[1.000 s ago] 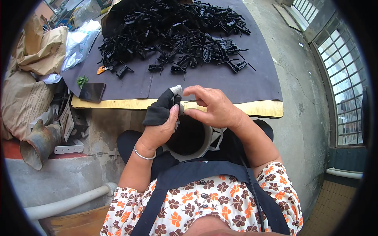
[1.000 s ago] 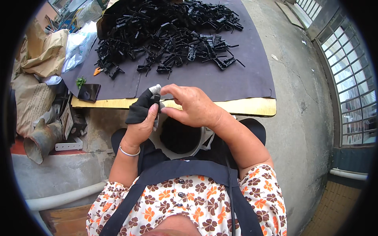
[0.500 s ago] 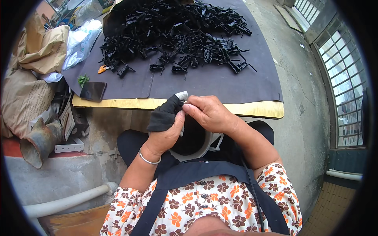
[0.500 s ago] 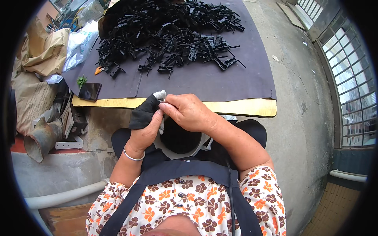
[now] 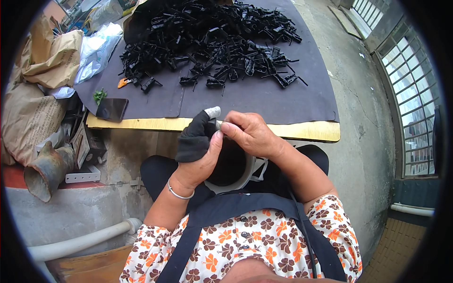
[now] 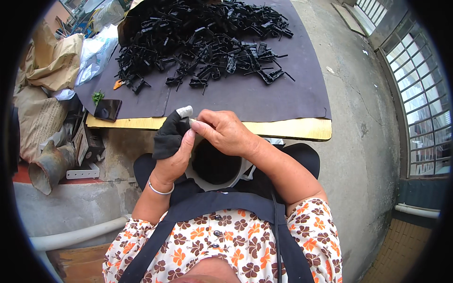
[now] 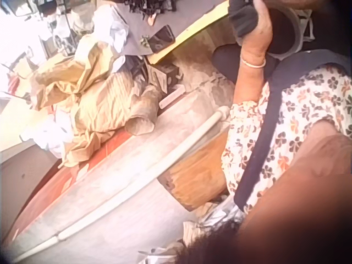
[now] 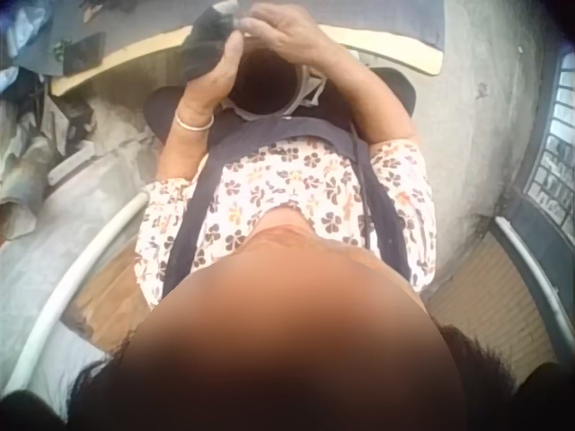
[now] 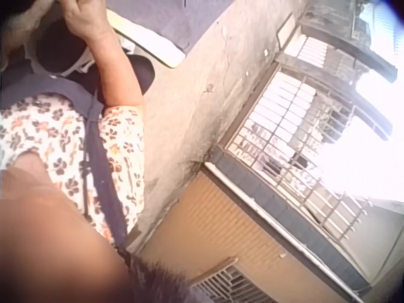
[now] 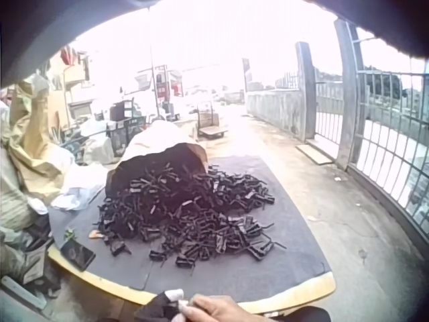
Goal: The recorder is manually assembling small black plastic components.
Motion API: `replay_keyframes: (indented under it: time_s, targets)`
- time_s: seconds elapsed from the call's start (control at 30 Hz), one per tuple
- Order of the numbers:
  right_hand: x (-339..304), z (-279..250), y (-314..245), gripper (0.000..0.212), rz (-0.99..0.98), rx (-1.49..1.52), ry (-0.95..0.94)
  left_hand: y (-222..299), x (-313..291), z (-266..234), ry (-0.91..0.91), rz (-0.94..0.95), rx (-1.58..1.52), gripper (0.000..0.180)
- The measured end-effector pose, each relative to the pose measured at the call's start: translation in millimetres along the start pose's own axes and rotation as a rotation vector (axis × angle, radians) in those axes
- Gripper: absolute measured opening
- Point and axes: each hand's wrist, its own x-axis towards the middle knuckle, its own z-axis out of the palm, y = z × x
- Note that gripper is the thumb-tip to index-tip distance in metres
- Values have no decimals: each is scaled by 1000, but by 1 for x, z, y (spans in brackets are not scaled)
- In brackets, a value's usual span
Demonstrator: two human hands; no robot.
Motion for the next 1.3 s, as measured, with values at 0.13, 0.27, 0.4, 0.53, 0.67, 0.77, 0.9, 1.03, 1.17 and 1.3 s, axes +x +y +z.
replay_keyframes:
  time_s: [0.13,0.27,0.4,0.53,0.67,0.77,0.9,1.03,1.17,1.3]
  targets:
    - [-2,-11,4,23,8,-220,-120,3,4,-21,-66,-281,-324,34]
    - [-1,-13,11,18,-195,-288,-51,8,7,-12,11,-311,-336,37]
    - [-2,-12,7,13,-94,-58,-35,-6,2,-10,-122,-187,-176,40]
    - [-2,-12,2,14,102,47,-98,-6,0,-8,-210,-142,-137,34]
    - [-1,-16,-2,20,75,-24,-156,2,2,-7,-171,-271,-177,28]
    - [-3,-10,4,25,-22,-85,-129,3,4,-3,-139,-331,-204,23]
    - [-4,-3,-1,30,18,-59,-113,-9,1,2,-84,56,54,24]
    - [-3,2,3,32,25,-35,-152,-4,-4,4,-51,22,95,22]
    - [2,-35,9,28,-92,-343,15,3,1,-5,-125,134,223,20]
    - [7,-106,29,31,364,-980,613,-2,-2,-26,-396,187,788,27]
